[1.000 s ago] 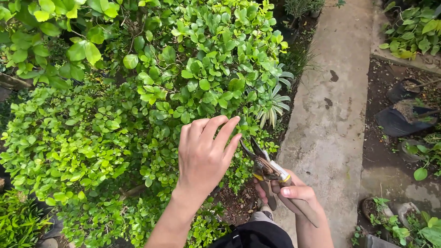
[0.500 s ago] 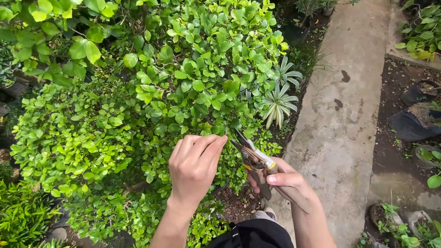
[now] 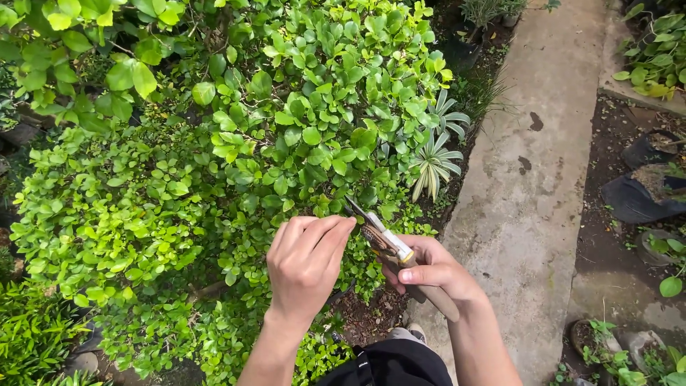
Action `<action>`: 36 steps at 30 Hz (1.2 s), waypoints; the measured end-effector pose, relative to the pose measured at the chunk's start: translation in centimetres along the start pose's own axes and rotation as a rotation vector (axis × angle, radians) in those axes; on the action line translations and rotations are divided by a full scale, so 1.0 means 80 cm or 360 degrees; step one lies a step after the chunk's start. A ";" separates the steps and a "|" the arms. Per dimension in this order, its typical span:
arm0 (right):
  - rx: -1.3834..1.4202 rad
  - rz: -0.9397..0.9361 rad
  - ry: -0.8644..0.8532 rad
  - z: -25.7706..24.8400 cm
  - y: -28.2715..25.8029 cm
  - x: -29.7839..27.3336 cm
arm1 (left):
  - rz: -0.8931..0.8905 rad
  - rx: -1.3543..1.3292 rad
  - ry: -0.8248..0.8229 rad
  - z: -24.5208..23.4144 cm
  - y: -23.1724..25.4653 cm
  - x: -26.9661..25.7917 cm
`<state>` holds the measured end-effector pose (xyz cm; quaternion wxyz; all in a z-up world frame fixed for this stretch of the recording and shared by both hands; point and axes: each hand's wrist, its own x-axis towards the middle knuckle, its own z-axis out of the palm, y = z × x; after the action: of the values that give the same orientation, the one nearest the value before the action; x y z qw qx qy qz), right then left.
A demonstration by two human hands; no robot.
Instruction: The person is walking through an outdoor nursery and using pruning shears to trim branches and leaves from several different potted plants.
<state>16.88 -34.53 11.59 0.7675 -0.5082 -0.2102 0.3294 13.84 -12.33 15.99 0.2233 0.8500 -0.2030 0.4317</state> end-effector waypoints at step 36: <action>0.0400 -0.0249 -0.0181 -0.066 0.030 -0.094 | -0.0278 -0.0158 0.0111 0.029 0.047 -0.044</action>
<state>14.45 -42.70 7.41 0.8353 -0.3708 -0.2494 0.3204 11.38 -16.18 12.66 0.3088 0.8368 -0.1412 0.4294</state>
